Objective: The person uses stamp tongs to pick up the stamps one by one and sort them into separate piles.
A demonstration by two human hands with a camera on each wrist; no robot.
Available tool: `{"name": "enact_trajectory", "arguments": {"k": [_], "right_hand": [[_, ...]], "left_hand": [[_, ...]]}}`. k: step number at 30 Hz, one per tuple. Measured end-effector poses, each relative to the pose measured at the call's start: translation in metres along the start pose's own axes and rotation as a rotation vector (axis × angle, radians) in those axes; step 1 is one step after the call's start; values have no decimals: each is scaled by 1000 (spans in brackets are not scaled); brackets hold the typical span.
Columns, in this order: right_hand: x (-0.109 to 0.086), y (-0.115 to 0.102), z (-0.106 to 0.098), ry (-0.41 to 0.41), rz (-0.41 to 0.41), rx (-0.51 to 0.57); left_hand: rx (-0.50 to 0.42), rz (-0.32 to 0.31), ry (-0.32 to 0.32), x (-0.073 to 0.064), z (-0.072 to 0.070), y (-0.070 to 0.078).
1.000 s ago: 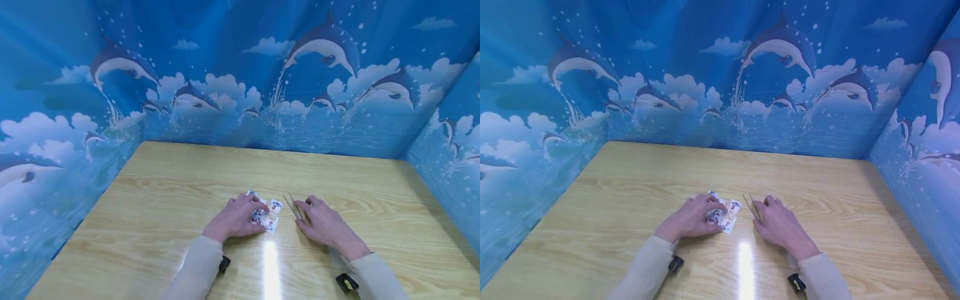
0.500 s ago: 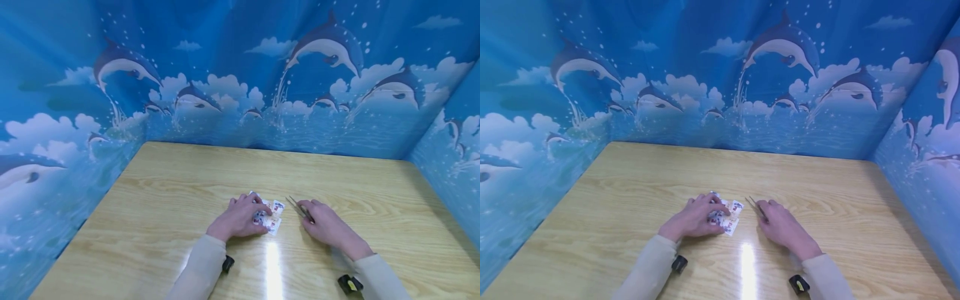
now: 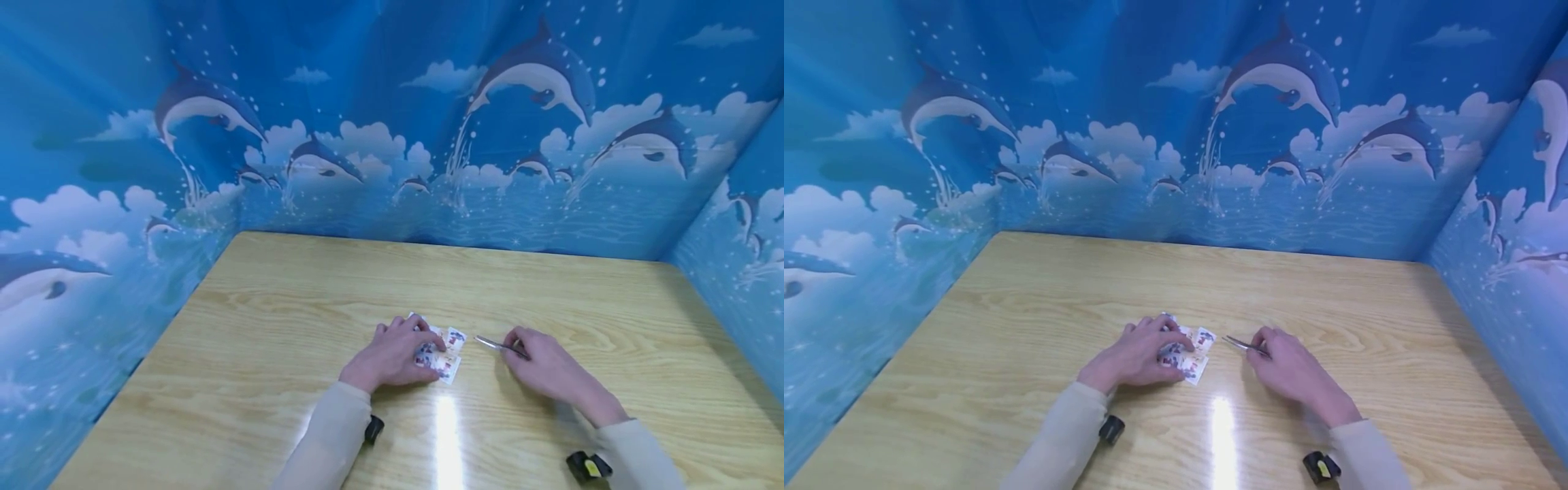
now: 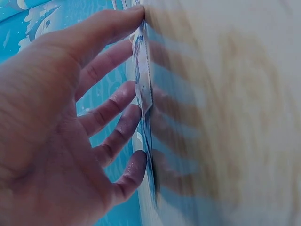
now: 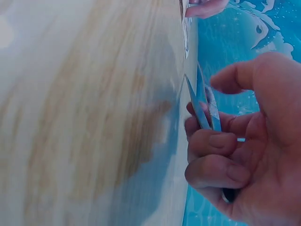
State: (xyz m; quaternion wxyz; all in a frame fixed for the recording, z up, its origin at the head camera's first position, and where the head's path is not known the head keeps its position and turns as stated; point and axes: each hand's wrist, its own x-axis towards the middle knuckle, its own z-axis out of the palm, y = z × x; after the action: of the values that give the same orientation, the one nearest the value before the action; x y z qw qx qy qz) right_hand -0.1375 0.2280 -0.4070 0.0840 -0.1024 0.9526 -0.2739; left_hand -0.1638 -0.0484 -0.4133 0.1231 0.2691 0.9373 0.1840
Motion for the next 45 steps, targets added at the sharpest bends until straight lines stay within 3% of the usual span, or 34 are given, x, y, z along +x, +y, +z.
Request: {"name": "enact_trajectory", "arguments": {"k": [14, 21, 30, 45], "right_hand": [[-4, 5, 0, -147, -107, 138], [-2, 1, 5, -147, -160, 141], [1, -3, 9, -154, -136, 128], [-1, -3, 15, -128, -199, 133]], "left_hand": [[6, -11, -8, 2, -3, 0], [9, -27, -11, 2, -4, 1], [16, -28, -11, 3, -3, 2], [29, -29, -8, 1, 0, 4]]}}
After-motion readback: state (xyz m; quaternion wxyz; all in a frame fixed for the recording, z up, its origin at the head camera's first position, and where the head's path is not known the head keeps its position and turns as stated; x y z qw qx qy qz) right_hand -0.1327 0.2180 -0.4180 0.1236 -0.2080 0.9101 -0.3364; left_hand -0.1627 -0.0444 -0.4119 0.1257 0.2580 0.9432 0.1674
